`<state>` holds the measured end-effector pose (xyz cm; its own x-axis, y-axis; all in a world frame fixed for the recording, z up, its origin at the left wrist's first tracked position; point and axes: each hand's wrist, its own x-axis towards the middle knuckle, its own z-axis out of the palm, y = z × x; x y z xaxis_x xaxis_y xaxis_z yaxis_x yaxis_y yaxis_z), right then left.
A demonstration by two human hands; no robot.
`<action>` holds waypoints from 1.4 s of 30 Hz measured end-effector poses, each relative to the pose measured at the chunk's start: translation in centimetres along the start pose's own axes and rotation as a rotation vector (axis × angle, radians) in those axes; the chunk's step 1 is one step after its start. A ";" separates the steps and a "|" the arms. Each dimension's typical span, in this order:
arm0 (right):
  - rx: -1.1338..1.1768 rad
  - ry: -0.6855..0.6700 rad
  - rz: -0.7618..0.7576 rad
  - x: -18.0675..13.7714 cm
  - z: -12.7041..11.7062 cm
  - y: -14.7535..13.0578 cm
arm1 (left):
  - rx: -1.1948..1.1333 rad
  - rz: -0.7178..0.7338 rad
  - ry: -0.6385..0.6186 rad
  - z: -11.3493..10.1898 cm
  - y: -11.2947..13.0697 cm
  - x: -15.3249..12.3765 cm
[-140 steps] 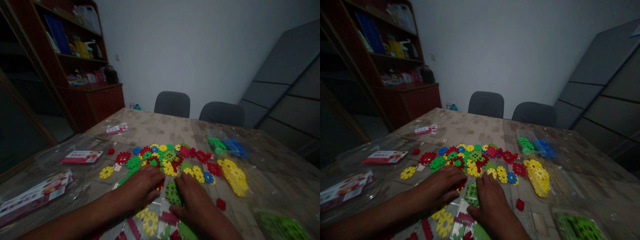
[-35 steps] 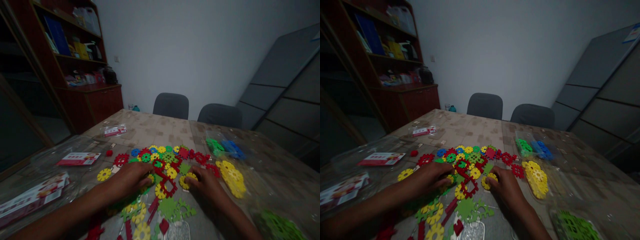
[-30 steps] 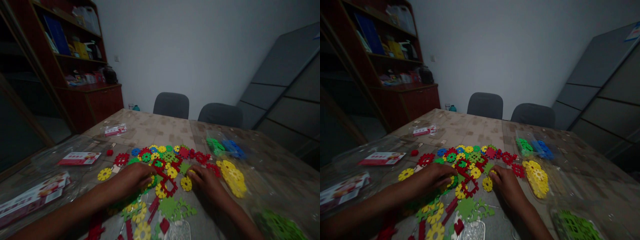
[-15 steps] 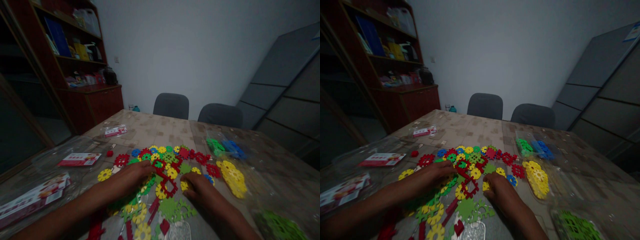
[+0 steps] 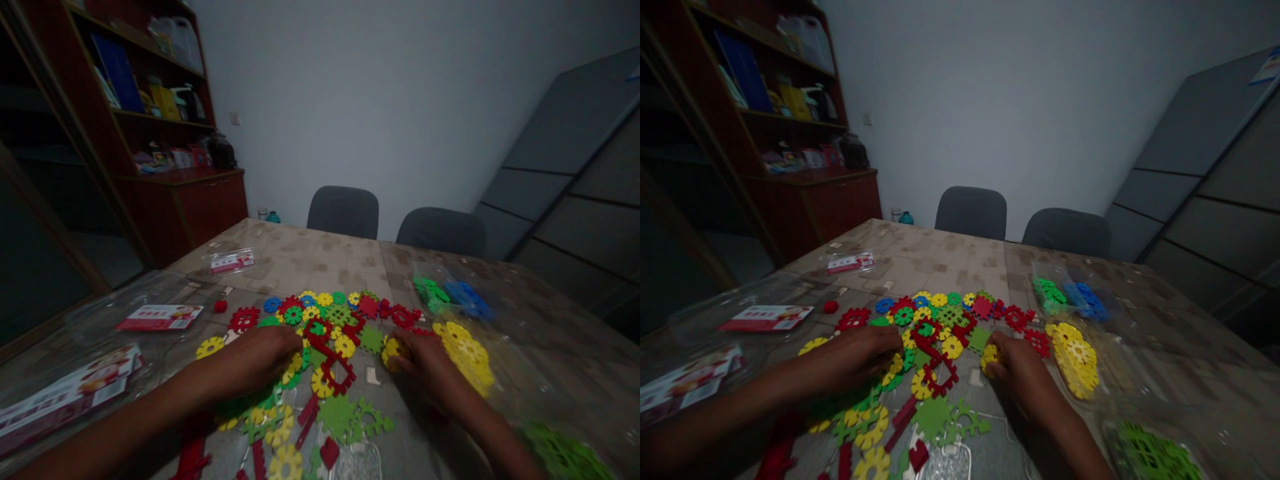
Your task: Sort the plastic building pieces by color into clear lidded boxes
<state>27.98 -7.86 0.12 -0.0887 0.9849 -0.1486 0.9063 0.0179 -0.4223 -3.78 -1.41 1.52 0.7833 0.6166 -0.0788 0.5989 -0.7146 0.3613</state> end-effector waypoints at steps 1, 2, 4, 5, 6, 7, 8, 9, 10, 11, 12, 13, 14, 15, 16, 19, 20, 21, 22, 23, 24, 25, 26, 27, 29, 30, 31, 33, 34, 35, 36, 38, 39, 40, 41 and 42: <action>-0.049 0.022 0.032 0.1 -0.3 0.7 | -0.010 -0.009 -0.016 0.0 0.1 0.0; -0.093 0.037 0.069 0.2 -0.6 1.4 | -0.017 -0.018 -0.032 0.1 0.1 0.0; -0.144 0.045 0.131 0.3 -0.7 2.5 | -0.019 -0.027 -0.048 0.1 0.0 0.0; -0.154 0.041 0.155 0.3 -0.6 2.8 | -0.012 -0.028 -0.053 0.1 -0.1 0.0; -0.164 0.032 0.172 0.3 -0.4 2.9 | -0.001 -0.029 -0.057 0.2 -0.1 0.0; -0.169 0.021 0.182 0.2 -0.2 2.8 | 0.009 -0.033 -0.061 0.2 -0.1 0.0; -0.170 0.009 0.180 0.2 0.1 2.7 | 0.019 -0.038 -0.068 0.2 -0.1 0.0; -0.163 0.000 0.167 0.2 0.4 2.5 | 0.028 -0.047 -0.073 0.2 -0.1 0.0; -0.152 -0.009 0.145 0.2 0.6 2.2 | 0.036 -0.055 -0.076 0.3 -0.1 0.0; -0.137 -0.015 0.120 0.3 0.7 2.0 | 0.040 -0.061 -0.075 0.3 -0.2 0.0; -0.121 -0.018 0.097 0.4 0.8 1.8 | 0.040 -0.062 -0.073 0.4 -0.2 -0.1; -0.105 -0.018 0.078 0.5 0.8 1.7 | 0.037 -0.058 -0.069 0.4 -0.3 -0.1; -0.090 -0.016 0.064 0.5 0.7 1.6 | 0.031 -0.051 -0.064 0.5 -0.3 0.0; -0.077 -0.013 0.051 0.6 0.7 1.6 | 0.028 -0.045 -0.061 0.5 -0.4 0.0; -0.066 -0.012 0.038 0.6 0.6 1.5 | 0.027 -0.040 -0.061 0.5 -0.4 0.0; -0.026 -0.026 -0.015 0.2 0.5 1.2 | 0.042 -0.048 -0.071 0.4 -0.3 0.1; -0.002 -0.031 -0.035 0.0 0.6 1.1 | 0.044 -0.054 -0.078 0.3 -0.2 0.2; 0.023 -0.034 -0.051 -0.1 0.6 0.9 | 0.045 -0.061 -0.086 0.2 -0.1 0.2; 0.044 -0.035 -0.058 -0.3 0.7 0.8 | 0.043 -0.066 -0.095 0.1 0.0 0.2; 0.060 -0.036 -0.056 -0.4 0.8 0.6 | 0.042 -0.069 -0.103 0.1 0.1 0.2; 0.066 -0.038 -0.047 -0.5 0.8 0.5 | 0.037 -0.067 -0.108 0.0 0.2 0.2; 0.064 -0.043 -0.033 -0.6 0.9 0.3 | 0.033 -0.063 -0.109 0.0 0.2 0.2; 0.061 -0.046 -0.020 -0.6 0.9 0.2 | 0.030 -0.058 -0.106 0.0 0.1 0.2; 0.059 -0.048 -0.004 -0.6 0.8 0.1 | 0.026 -0.053 -0.097 0.0 0.1 0.2; 0.055 -0.049 0.025 -0.6 0.7 -0.1 | 0.026 -0.052 -0.072 0.2 0.0 0.2; 0.052 -0.049 0.036 -0.6 0.6 -0.2 | 0.026 -0.053 -0.064 0.2 -0.1 0.2; 0.050 -0.051 0.041 -0.5 0.5 -0.4 | 0.025 -0.055 -0.059 0.3 -0.1 0.2; 0.065 -0.045 0.038 -0.5 0.4 -0.6 | 0.012 -0.066 -0.063 0.4 -0.1 0.3; 0.086 -0.038 0.035 -0.4 0.3 -0.7 | 0.003 -0.076 -0.069 0.4 -0.1 0.4; 0.115 -0.031 0.032 -0.4 0.2 -0.9 | -0.005 -0.086 -0.073 0.4 -0.2 0.4; 0.155 -0.024 0.025 -0.3 0.1 -1.0 | -0.010 -0.097 -0.072 0.4 -0.4 0.5; 0.242 -0.017 -0.010 -0.3 0.1 -1.1 | -0.008 -0.106 -0.043 0.5 -0.7 0.5; 0.286 -0.015 -0.036 -0.2 0.2 -1.1 | -0.006 -0.100 -0.022 0.6 -1.0 0.6; 0.332 -0.013 -0.058 -0.2 0.3 -1.1 | -0.004 -0.091 0.003 0.7 -1.2 0.6; 0.379 -0.007 -0.074 -0.1 0.4 -1.1 | -0.004 -0.081 0.019 0.8 -1.3 0.6; 0.429 -0.002 -0.082 -0.1 0.7 -1.1 | -0.006 -0.070 0.027 1.0 -1.5 0.7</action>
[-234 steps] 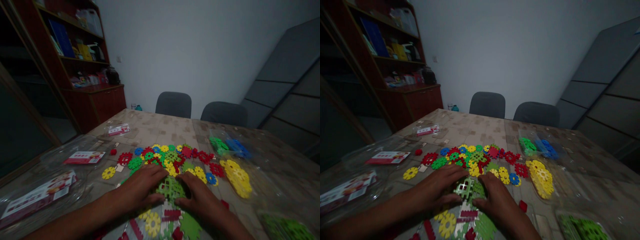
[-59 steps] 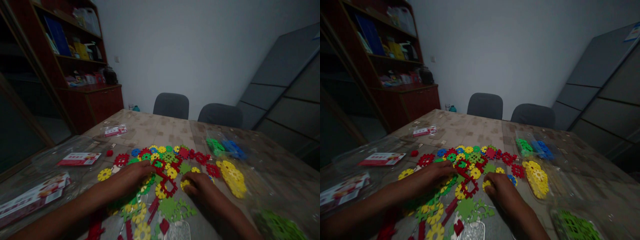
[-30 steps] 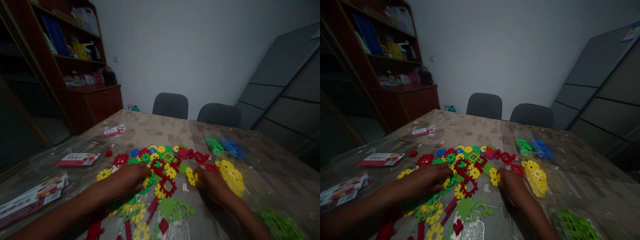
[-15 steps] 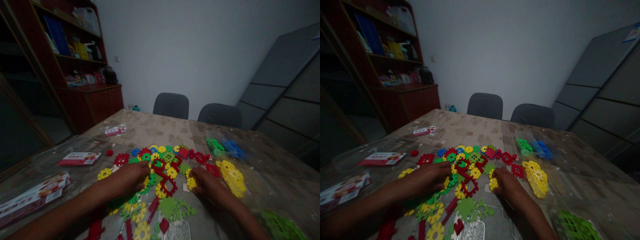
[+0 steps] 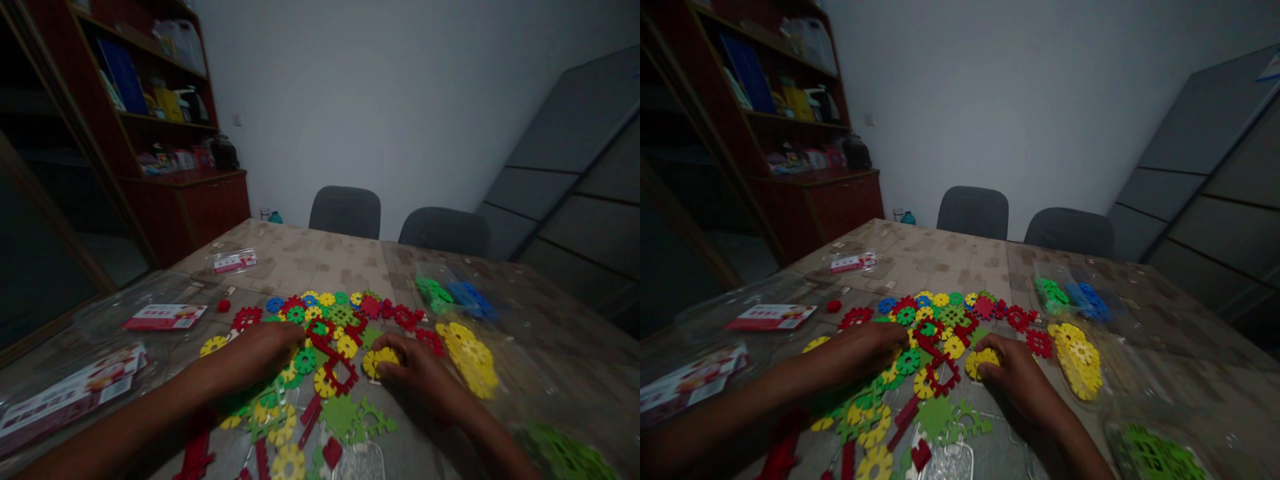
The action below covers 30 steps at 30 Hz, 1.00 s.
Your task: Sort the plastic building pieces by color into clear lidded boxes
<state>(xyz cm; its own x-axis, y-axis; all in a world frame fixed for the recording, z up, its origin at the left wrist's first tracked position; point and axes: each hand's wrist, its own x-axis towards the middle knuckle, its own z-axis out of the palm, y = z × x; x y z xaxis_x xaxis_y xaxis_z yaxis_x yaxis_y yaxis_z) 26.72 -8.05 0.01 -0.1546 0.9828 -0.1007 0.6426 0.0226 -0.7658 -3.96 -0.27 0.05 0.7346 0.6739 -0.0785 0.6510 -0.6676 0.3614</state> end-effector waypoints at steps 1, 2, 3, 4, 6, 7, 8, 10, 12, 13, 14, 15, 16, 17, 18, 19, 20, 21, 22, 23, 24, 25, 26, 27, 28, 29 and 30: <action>0.053 0.004 -0.003 0.1 0.2 0.1 | -0.009 0.013 0.001 0.2 -0.1 0.1; 0.110 0.004 -0.005 0.1 0.5 0.3 | -0.025 0.026 0.002 0.4 -0.1 0.1; 0.162 0.001 -0.007 0.2 0.9 0.3 | -0.050 0.035 0.012 0.6 -0.1 0.1; 0.206 -0.003 -0.012 0.3 1.2 0.4 | -0.085 0.044 0.029 0.8 -0.1 0.2; 0.262 0.006 -0.023 0.3 2.1 0.2 | -0.184 0.059 0.067 1.3 0.2 0.2; 0.273 0.019 -0.030 0.3 2.5 0.0 | -0.240 0.067 0.076 1.5 0.4 0.2; 0.277 0.032 -0.038 0.3 2.9 -0.3 | -0.292 0.070 0.081 1.7 0.7 0.2; 0.280 0.046 -0.052 0.1 3.7 -1.1 | -0.373 0.072 0.088 2.0 1.3 0.3; 0.272 0.047 -0.067 -0.3 4.3 -2.0 | -0.404 0.058 0.104 2.2 1.9 0.4; 0.271 0.045 -0.072 -0.4 4.7 -2.4 | -0.411 0.045 0.113 2.4 2.2 0.4; 0.274 0.040 -0.079 -0.6 5.0 -2.7 | -0.419 0.036 0.112 2.5 2.4 0.4; 0.280 0.033 -0.087 -0.7 5.3 -3.0 | -0.434 0.031 0.110 2.6 2.7 0.4; 0.290 0.025 -0.098 -0.9 5.6 -3.3 | -0.459 0.029 0.108 2.6 2.9 0.3; 0.300 0.018 -0.108 -1.0 5.9 -3.5 | -0.487 0.030 0.106 2.7 3.2 0.2; 0.305 0.016 -0.115 -1.1 6.2 -3.6 | -0.515 0.036 0.108 2.7 3.5 0.1; 0.304 0.021 -0.119 -1.2 6.5 -3.7 | -0.536 0.041 0.108 2.6 3.7 0.0; 0.304 0.028 -0.121 -1.2 6.7 -3.8 | -0.550 0.042 0.109 2.6 3.9 -0.1; 0.313 0.032 -0.122 -1.3 6.9 -3.9 | -0.557 0.039 0.107 2.5 4.1 -0.2; 0.333 0.034 -0.120 -1.3 7.1 -3.9 | -0.560 0.033 0.100 2.5 4.2 -0.2; 0.359 0.031 -0.115 -1.3 7.2 -4.0 | -0.564 0.026 0.093 2.4 4.3 -0.2; 0.384 0.025 -0.109 -1.3 7.2 -4.0 | -0.575 0.018 0.085 2.4 4.4 -0.2; 0.404 0.015 -0.102 -1.3 7.3 -4.1 | -0.594 0.011 0.079 2.4 4.4 -0.2; 0.412 0.008 -0.093 -1.4 7.2 -4.2 | -0.624 0.005 0.079 2.4 4.4 -0.2; 0.409 0.003 -0.088 -1.4 7.2 -4.2 | -0.663 -0.003 0.083 2.4 4.4 -0.1; 0.398 0.002 -0.090 -1.4 7.2 -4.2 | -0.713 -0.018 0.086 2.5 4.4 -0.1; 0.385 0.008 -0.094 -1.4 7.1 -4.2 | -0.770 -0.040 0.083 2.6 4.5 0.0; 0.370 0.019 -0.094 -1.5 7.1 -4.2 | -0.833 -0.068 0.071 2.7 4.5 0.0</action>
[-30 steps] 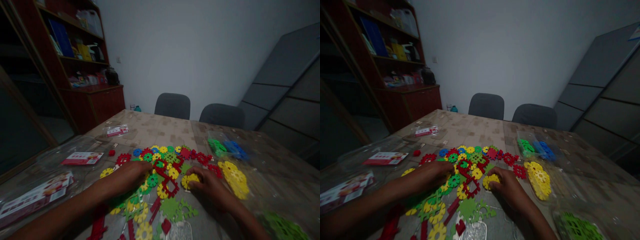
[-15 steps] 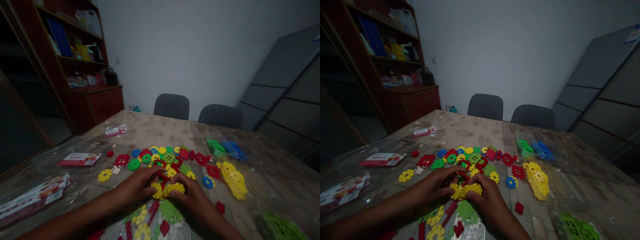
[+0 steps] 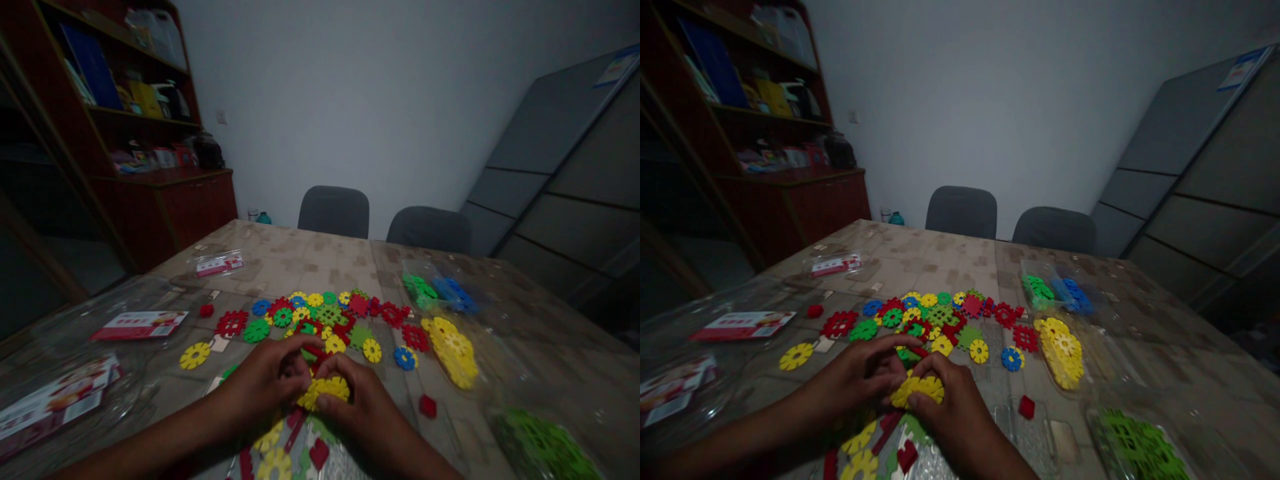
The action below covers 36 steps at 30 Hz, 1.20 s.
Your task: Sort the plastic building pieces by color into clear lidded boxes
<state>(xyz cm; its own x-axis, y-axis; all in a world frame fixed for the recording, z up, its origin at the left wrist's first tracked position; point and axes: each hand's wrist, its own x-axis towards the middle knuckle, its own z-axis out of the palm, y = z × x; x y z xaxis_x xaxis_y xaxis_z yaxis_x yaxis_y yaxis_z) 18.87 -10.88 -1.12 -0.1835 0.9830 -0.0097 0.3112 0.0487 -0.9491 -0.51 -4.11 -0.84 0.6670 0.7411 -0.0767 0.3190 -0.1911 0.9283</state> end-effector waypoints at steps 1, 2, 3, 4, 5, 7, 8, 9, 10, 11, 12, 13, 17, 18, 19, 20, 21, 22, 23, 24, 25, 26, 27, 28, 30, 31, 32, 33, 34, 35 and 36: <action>-0.018 0.013 0.000 0.0 0.0 0.0 | -0.064 -0.034 -0.007 0.1 0.0 0.0; -0.039 0.024 0.002 0.0 -0.2 -0.1 | -0.124 -0.062 -0.023 0.1 0.0 0.0; -0.066 0.027 0.003 0.1 -0.4 -0.2 | -0.170 -0.072 -0.050 0.2 0.0 0.0; -0.105 0.019 0.000 0.1 -0.8 -0.5 | -0.189 -0.058 -0.076 0.1 0.0 -0.1; -0.162 0.006 -0.014 0.2 -1.5 -0.8 | -0.164 -0.025 -0.092 -0.1 0.0 -0.1; -0.336 0.019 -0.063 0.2 -3.8 -1.6 | 0.023 0.063 -0.084 -0.9 0.0 -0.2; -0.449 0.067 -0.088 0.1 -5.3 -1.9 | 0.161 0.099 -0.065 -1.5 0.0 -0.2; -0.568 0.142 -0.099 -0.1 -7.1 -2.2 | 0.301 0.120 -0.044 -2.1 -0.1 -0.2; -0.687 0.255 -0.091 -0.4 -9.0 -2.3 | 0.421 0.130 -0.026 -2.8 -0.3 -0.2; -0.793 0.336 -0.054 -0.7 -11.0 -2.2 | 0.506 0.129 -0.027 -3.5 -0.4 -0.1; -0.886 0.391 0.000 -1.2 -13.0 -2.0 | 0.566 0.128 -0.026 -4.1 -0.6 0.0; -0.968 0.443 0.065 -1.6 -14.8 -1.5 | 0.610 0.125 -0.024 -4.6 -0.7 0.0; -1.114 0.464 0.321 -3.1 -20.0 1.5 | 0.715 0.080 -0.025 -6.0 -0.3 0.1; -1.107 0.450 0.356 -3.2 -20.7 2.2 | 0.724 0.060 -0.040 -6.2 -0.2 0.1; -1.093 0.437 0.380 -3.2 -21.2 2.8 | 0.727 0.044 -0.059 -6.4 0.0 0.0; -1.082 0.432 0.396 -3.2 -21.6 3.2 | 0.725 0.034 -0.074 -6.6 0.0 -0.1; -1.076 0.436 0.401 -3.2 -21.8 3.4 | 0.720 0.031 -0.084 -6.9 -0.1 -0.1; -1.080 0.450 0.406 -3.1 -21.9 3.5 | 0.714 0.033 -0.088 -7.2 -0.3 -0.2; -1.089 0.470 0.404 -3.0 -21.9 3.3 | 0.709 0.037 -0.086 -7.4 -0.5 -0.2; -1.093 0.489 0.390 -2.9 -21.7 2.9 | 0.708 0.041 -0.083 -7.7 -0.8 -0.2; -1.084 0.500 0.357 -2.7 -21.4 2.4 | 0.713 0.040 -0.085 -7.8 -1.0 -0.3; -1.055 0.492 0.308 -2.6 -20.9 1.9 | 0.723 0.033 -0.091 -7.9 -1.0 -0.3; -1.007 0.459 0.250 -2.3 -20.1 1.3 | 0.735 0.023 -0.101 -7.9 -1.0 -0.3; -0.948 0.399 0.193 -2.1 -19.2 0.9 | 0.745 0.010 -0.116 -7.7 -0.8 -0.3; -0.854 0.241 0.126 -1.4 -16.8 0.4 | 0.762 -0.019 -0.156 -7.2 -0.1 -0.4; -0.836 0.169 0.109 -1.1 -15.4 0.4 | 0.771 -0.038 -0.176 -6.9 0.2 -0.3; -0.837 0.116 0.095 -0.8 -14.0 0.6 | 0.780 -0.056 -0.189 -6.6 0.4 -0.3; -0.850 0.082 0.075 -0.6 -12.6 0.9 | 0.788 -0.071 -0.198 -6.4 0.6 -0.3; -0.865 0.059 0.055 -0.3 -11.3 1.2 | 0.792 -0.078 -0.198 -6.2 0.7 -0.3; -0.880 0.036 0.048 0.0 -10.0 1.5 | 0.791 -0.075 -0.194 -6.1 0.7 -0.2; -0.896 0.007 0.051 0.2 -8.9 1.7 | 0.785 -0.065 -0.193 -6.0 0.7 -0.2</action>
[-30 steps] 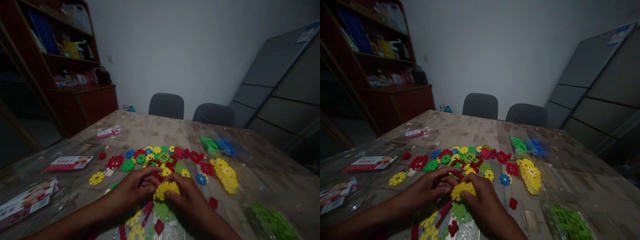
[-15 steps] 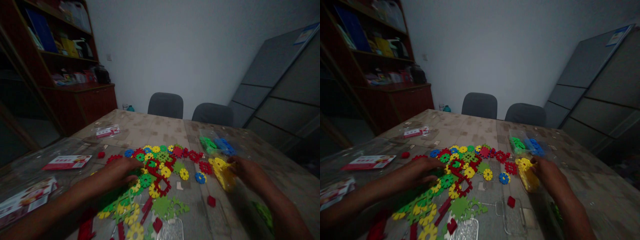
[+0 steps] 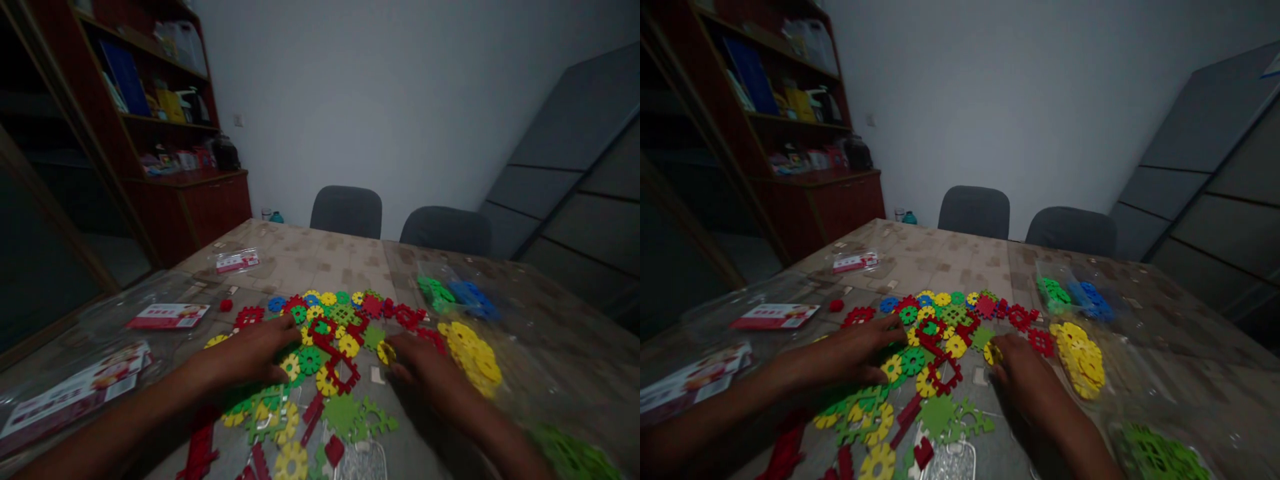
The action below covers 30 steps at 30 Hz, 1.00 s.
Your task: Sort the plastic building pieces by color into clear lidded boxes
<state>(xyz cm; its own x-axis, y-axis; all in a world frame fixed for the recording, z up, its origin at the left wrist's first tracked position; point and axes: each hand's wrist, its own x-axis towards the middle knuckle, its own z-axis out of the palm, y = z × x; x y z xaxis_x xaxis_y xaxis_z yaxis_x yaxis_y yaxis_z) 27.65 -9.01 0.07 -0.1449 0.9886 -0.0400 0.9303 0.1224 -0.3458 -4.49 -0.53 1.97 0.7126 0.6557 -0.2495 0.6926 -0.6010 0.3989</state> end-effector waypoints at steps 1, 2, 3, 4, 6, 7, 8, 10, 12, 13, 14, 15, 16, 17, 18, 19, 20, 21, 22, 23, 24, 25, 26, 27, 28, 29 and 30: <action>-0.019 -0.028 -0.003 0.2 0.7 -0.7 | -0.007 0.010 0.004 0.1 0.0 0.0; -0.043 -0.052 0.001 0.5 1.3 -1.3 | -0.011 0.016 0.008 0.1 -0.1 0.0; -0.071 -0.064 0.005 0.7 1.8 -1.7 | -0.011 0.014 0.008 0.1 -0.1 0.0; -0.098 -0.061 0.008 1.0 2.3 -2.1 | -0.004 0.006 0.008 0.2 -0.1 0.0; -0.108 -0.039 -0.003 1.4 2.9 -2.5 | 0.020 -0.008 0.017 0.4 -0.2 0.0; -0.085 -0.029 -0.019 1.6 3.0 -2.5 | 0.032 -0.006 0.023 0.6 -0.3 0.1; -0.052 -0.024 -0.035 1.7 3.1 -2.5 | 0.040 0.004 0.031 0.8 -0.4 0.2; -0.004 -0.016 -0.040 1.8 3.1 -2.5 | 0.040 0.028 0.041 1.1 -0.6 0.3; -0.002 0.005 -0.029 1.9 3.0 -2.5 | 0.023 0.046 0.045 1.4 -0.8 0.5; -0.001 0.018 -0.040 1.9 3.1 -2.7 | 0.007 0.053 0.048 1.4 -0.8 0.5; 0.007 0.030 -0.074 2.0 3.2 -2.8 | -0.013 0.057 0.052 1.5 -0.8 0.5; 0.022 0.036 -0.128 2.0 3.5 -3.0 | -0.035 0.061 0.055 1.4 -0.7 0.5; 0.036 0.036 -0.187 2.1 3.8 -3.2 | -0.056 0.062 0.056 1.4 -0.7 0.5; 0.040 0.032 -0.236 2.2 4.3 -3.4 | -0.073 0.056 0.053 1.2 -0.6 0.5; 0.031 0.026 -0.269 2.3 4.7 -3.6 | -0.084 0.045 0.047 1.1 -0.5 0.5; 0.016 0.023 -0.282 2.5 5.1 -3.8 | -0.091 0.034 0.043 0.9 -0.5 0.6; 0.002 0.024 -0.274 2.6 5.4 -4.0 | -0.098 0.027 0.043 0.8 -0.5 0.6; -0.008 0.027 -0.252 2.7 5.6 -4.1 | -0.104 0.028 0.050 0.5 -0.5 0.6; -0.014 0.029 -0.221 2.7 5.6 -4.2 | -0.110 0.037 0.061 0.3 -0.5 0.7; -0.017 0.027 -0.193 2.7 5.5 -4.2 | -0.116 0.049 0.075 0.1 -0.6 0.7; -0.017 0.020 -0.173 2.7 5.4 -4.2 | -0.124 0.064 0.086 -0.1 -0.6 0.6; -0.017 0.008 -0.161 2.6 5.1 -4.1 | -0.136 0.080 0.088 -0.4 -0.5 0.6; -0.019 -0.006 -0.160 2.5 4.8 -4.1 | -0.152 0.094 0.085 -0.5 -0.4 0.5; -0.022 -0.018 -0.161 2.5 4.6 -4.0 | -0.173 0.109 0.075 -0.7 -0.3 0.3; -0.024 -0.026 -0.157 2.4 4.3 -4.0 | -0.194 0.125 0.062 -0.8 -0.2 0.2; -0.025 -0.027 -0.145 2.4 4.1 -4.0 | -0.215 0.144 0.042 -0.8 0.0 0.0; -0.025 -0.024 -0.127 2.4 3.9 -4.0 | -0.228 0.164 0.014 -0.9 0.3 -0.2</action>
<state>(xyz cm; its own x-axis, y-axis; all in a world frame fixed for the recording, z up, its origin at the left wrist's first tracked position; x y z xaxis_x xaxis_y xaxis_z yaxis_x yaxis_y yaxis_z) 22.24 -7.48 -2.28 -0.2703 0.9626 -0.0200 0.9118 0.2492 -0.3265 -4.57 -0.45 2.88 0.8106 0.5651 -0.1538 0.5240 -0.5825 0.6214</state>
